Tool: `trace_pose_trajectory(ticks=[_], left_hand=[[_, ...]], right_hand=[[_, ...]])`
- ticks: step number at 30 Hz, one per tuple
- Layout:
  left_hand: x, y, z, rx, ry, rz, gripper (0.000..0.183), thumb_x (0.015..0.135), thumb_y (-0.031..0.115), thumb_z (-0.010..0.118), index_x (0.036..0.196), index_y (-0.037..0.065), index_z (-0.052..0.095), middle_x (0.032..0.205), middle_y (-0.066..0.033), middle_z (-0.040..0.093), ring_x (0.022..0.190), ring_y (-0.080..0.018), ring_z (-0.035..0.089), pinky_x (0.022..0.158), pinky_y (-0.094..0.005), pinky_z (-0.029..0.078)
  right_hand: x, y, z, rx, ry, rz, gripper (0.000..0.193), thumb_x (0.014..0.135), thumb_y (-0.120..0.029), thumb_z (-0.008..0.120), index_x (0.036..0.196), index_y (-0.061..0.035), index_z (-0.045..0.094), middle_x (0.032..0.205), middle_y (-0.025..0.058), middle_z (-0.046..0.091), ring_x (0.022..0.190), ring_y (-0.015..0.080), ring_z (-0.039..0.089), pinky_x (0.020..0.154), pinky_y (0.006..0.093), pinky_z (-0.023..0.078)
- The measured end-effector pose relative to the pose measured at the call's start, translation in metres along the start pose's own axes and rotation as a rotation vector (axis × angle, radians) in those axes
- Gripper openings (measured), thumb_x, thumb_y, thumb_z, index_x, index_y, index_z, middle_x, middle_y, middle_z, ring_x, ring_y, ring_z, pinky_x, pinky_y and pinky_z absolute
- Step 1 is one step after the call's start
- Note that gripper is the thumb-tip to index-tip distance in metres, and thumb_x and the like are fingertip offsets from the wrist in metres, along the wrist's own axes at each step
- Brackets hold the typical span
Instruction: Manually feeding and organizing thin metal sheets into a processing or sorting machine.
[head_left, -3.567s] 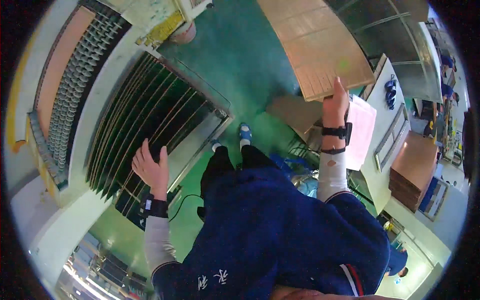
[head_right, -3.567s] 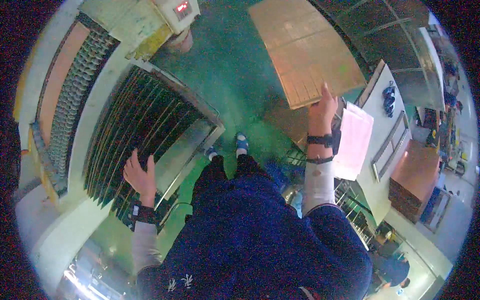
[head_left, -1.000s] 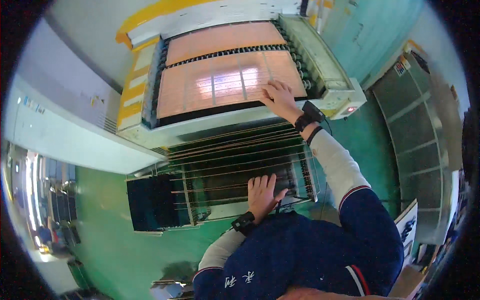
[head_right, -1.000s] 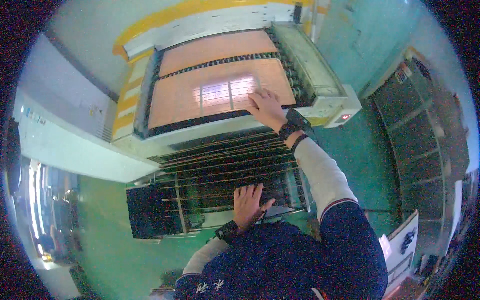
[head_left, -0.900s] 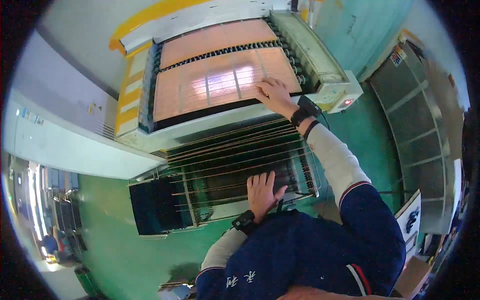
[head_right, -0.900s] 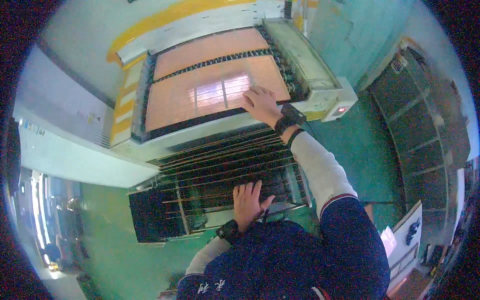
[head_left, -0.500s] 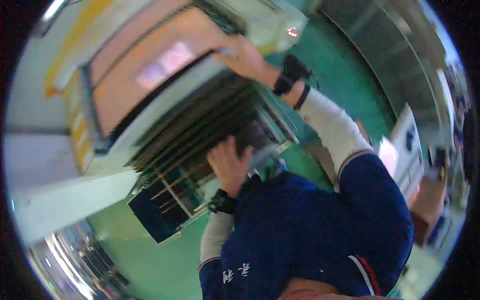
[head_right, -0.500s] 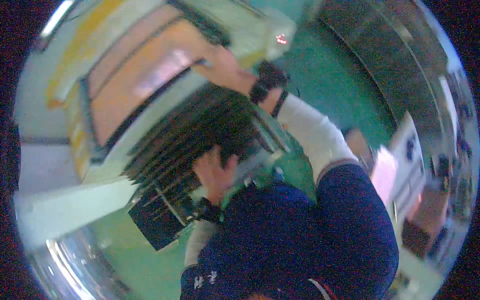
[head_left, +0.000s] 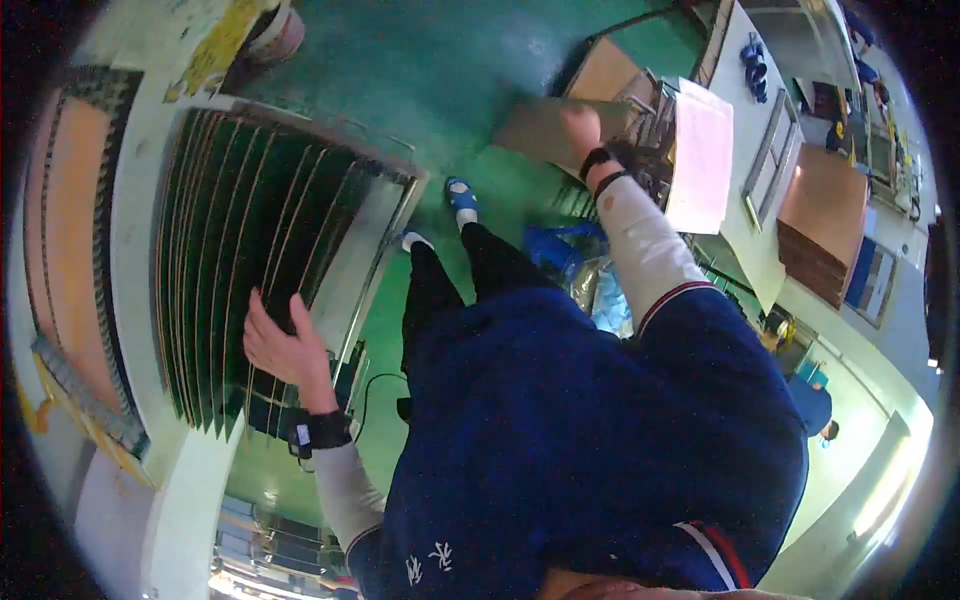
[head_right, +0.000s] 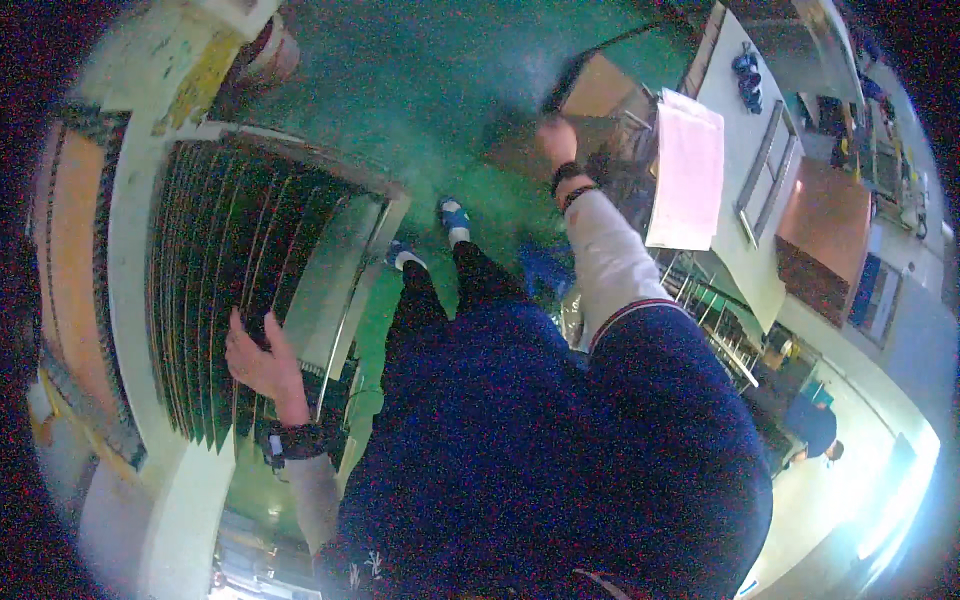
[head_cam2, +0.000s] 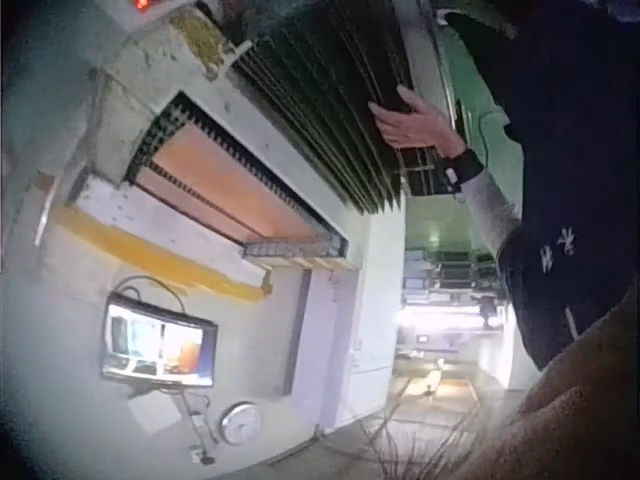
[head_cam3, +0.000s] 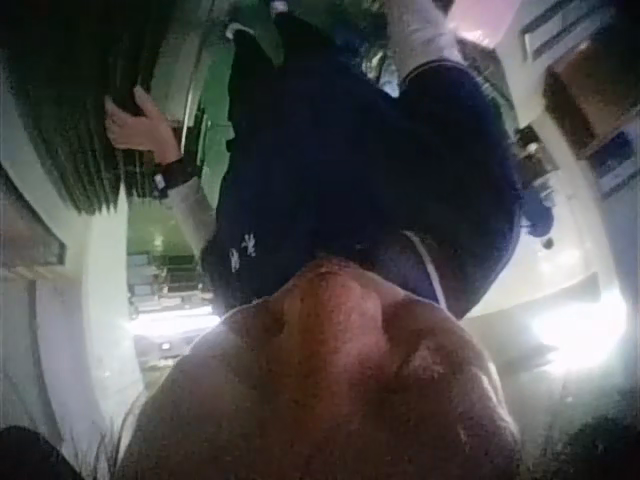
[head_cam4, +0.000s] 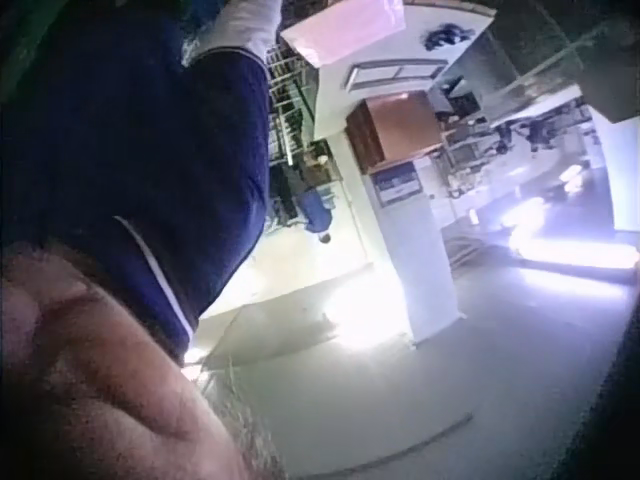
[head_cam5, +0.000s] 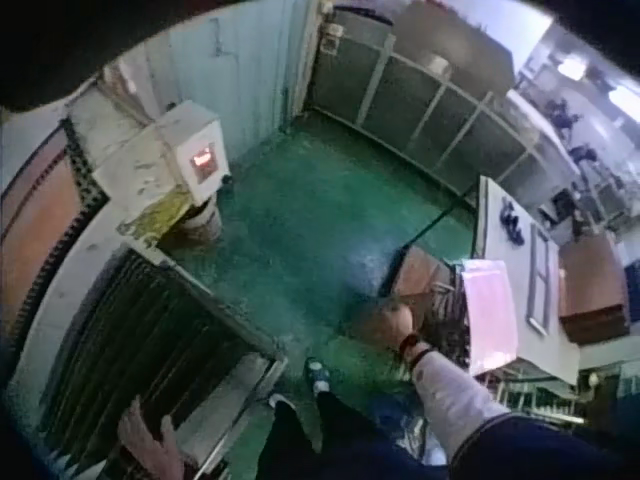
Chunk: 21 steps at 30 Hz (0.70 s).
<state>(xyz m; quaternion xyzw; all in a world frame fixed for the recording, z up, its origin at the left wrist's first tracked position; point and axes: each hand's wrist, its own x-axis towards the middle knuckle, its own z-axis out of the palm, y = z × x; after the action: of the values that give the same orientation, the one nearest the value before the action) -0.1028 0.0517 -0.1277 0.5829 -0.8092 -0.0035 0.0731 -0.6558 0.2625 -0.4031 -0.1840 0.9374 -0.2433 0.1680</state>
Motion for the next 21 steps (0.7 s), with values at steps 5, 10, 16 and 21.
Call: trace_pose_trajectory(ticks=[5,10,16,21], left_hand=[[-0.005,-0.006,-0.012,0.003,-0.012,-0.012,0.054,0.097,0.040,0.063,0.141,0.009,0.055,0.126,-0.0176,0.062,0.114,-0.0394,0.056,0.099,-0.0524,0.040],[0.011,-0.008,0.004,-0.080,-0.055,0.054,0.053,0.098,0.036,0.060,0.140,0.004,0.055,0.132,-0.0199,0.061,0.116,-0.0409,0.056,0.099,-0.0518,0.040],[0.014,-0.010,0.018,-0.089,-0.057,0.057,0.053,0.101,0.034,0.057,0.139,-0.003,0.055,0.133,-0.0236,0.061,0.119,-0.0405,0.057,0.104,-0.0491,0.041],[-0.005,-0.028,-0.001,-0.029,-0.033,0.024,0.054,0.102,0.038,0.053,0.142,0.001,0.052,0.136,-0.0187,0.058,0.118,-0.0385,0.056,0.100,-0.0493,0.042]], right_hand=[[-0.066,0.081,0.046,-0.236,-0.178,0.095,0.029,0.085,-0.029,0.066,0.090,-0.0011,0.072,0.093,0.0208,0.074,0.096,0.0390,0.070,0.085,0.0447,0.056],[-0.025,0.166,0.044,-0.842,-0.669,0.029,0.049,0.078,-0.036,0.073,0.118,-0.0077,0.068,0.112,0.0228,0.071,0.106,0.0385,0.069,0.088,0.0475,0.057],[0.073,0.249,0.015,-0.822,0.044,0.038,0.021,0.085,-0.029,0.070,0.098,-0.0129,0.075,0.112,0.0164,0.070,0.096,0.0328,0.070,0.077,0.0443,0.057],[0.104,0.206,0.042,-1.200,-0.511,-0.228,0.022,0.087,-0.031,0.070,0.099,-0.0133,0.077,0.102,0.0147,0.072,0.093,0.0327,0.071,0.079,0.0456,0.057]])
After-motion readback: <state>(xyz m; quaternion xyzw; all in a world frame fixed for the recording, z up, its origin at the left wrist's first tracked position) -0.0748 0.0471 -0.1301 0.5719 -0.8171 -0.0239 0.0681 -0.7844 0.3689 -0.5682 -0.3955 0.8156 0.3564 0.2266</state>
